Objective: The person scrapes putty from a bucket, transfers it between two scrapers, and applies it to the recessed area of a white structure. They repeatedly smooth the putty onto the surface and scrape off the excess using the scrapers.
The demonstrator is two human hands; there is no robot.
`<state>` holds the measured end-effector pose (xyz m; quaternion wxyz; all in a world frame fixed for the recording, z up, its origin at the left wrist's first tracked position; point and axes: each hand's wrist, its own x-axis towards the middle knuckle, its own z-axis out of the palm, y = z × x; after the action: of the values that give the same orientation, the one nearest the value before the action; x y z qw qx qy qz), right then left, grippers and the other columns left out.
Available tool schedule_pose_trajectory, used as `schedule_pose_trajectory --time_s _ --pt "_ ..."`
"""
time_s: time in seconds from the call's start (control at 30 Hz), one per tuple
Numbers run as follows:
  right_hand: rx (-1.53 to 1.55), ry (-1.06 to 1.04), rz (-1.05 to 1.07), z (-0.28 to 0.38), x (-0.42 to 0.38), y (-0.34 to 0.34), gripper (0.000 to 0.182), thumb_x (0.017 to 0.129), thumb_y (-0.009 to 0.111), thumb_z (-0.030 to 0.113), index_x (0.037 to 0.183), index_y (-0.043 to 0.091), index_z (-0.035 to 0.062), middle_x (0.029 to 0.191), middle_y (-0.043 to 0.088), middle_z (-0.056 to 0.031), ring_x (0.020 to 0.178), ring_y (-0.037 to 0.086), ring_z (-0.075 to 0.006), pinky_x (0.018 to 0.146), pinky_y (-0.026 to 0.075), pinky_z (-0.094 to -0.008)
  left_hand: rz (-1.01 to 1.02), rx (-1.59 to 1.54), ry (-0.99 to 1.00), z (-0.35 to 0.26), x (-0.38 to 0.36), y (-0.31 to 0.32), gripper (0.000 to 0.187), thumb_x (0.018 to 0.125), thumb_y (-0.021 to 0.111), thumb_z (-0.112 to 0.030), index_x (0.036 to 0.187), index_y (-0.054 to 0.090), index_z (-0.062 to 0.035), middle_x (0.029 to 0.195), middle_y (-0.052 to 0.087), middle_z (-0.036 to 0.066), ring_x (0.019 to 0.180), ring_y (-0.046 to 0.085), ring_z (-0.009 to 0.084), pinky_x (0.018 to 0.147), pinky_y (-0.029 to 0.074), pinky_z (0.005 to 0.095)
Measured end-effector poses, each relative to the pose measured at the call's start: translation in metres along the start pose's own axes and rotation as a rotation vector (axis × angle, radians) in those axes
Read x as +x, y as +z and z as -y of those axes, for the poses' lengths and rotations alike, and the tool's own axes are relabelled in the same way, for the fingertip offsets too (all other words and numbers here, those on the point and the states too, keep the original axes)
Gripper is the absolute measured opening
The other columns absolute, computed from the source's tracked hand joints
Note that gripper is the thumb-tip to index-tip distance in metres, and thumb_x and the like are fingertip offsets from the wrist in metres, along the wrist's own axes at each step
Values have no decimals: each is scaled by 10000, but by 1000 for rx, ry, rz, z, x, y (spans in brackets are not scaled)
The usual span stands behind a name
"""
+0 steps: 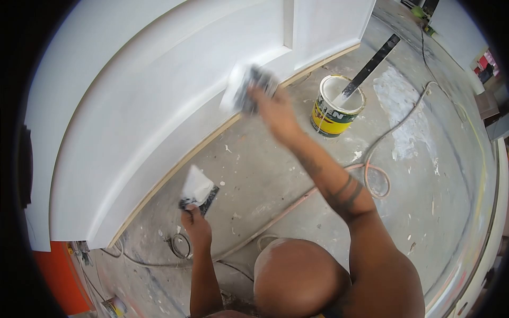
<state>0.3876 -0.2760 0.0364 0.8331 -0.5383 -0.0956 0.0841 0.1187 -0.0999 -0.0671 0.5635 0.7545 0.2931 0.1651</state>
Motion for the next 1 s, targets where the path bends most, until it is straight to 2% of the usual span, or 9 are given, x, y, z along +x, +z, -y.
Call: schedule_pose_trajectory --time_s 0.03,0.13,0.27,0.33,0.43,0.53,0.67,0.73,1.0 --pt "-212 -247 -58 4 34 -11 340 995 533 175 1302 552 29 958 701 -57 809 673 -143 699 560 -288 4 -3 2 -3 0 3 374 1064 417 -278 1310 544 -27 1324 576 159 1256 543 282 1090 402 430" --pt "-401 -496 -215 17 144 -52 287 949 586 188 1163 640 5 933 716 -97 863 674 -175 804 536 -338 44 -1137 -240 -17 -6 11 503 1035 438 -386 1432 357 -88 1405 492 116 1262 523 299 1051 465 474" --pt "-644 -635 -419 46 210 -61 253 912 584 169 1078 668 -2 906 716 -173 868 695 -301 839 521 -385 135 -1239 -315 -7 -14 11 546 1035 411 -435 1431 381 -60 1412 505 114 1287 505 284 1074 437 458" --pt "-798 -669 -549 57 220 -53 261 853 587 84 1094 650 7 984 693 -193 919 657 -381 840 511 -426 141 -1206 -332 -2 -15 9 589 1027 417 -459 1471 324 -84 1440 467 119 1303 490 313 1074 436 489" --pt "-886 -842 -564 63 241 -53 304 891 521 66 1174 627 39 1060 646 -261 963 620 -435 850 500 -485 166 -1233 -323 -5 -15 6 592 1023 430 -458 1465 331 -77 1429 479 124 1298 496 314 1074 437 490" --pt "-859 -753 -696 64 249 -40 280 918 499 117 1134 671 73 939 692 -238 899 664 -420 819 520 -468 134 -1207 -336 -6 -16 3 590 1019 439 -453 1462 338 -77 1423 487 128 1294 501 313 1075 438 494" --pt "-909 -614 -728 55 254 -30 297 912 517 127 1167 665 85 956 692 -239 924 656 -432 831 516 -470 150 -1211 -334 -11 -16 2 591 1015 451 -450 1459 344 -76 1428 481 127 1291 504 316 1074 439 498" --pt "-939 -763 -755 45 257 -30 301 914 514 125 1171 668 88 973 694 -233 938 653 -434 832 519 -463 169 -1193 -323 -13 -17 3 560 1016 453 -436 1436 384 -72 1407 512 111 1284 514 286 1079 430 466" --pt "-897 -885 -684 72 235 -39 304 913 530 143 1179 670 96 998 689 -228 934 652 -424 832 519 -472 210 -1207 -339 -20 -16 5 587 1011 461 -447 1449 370 -66 1411 502 108 1286 506 285 1082 420 480"
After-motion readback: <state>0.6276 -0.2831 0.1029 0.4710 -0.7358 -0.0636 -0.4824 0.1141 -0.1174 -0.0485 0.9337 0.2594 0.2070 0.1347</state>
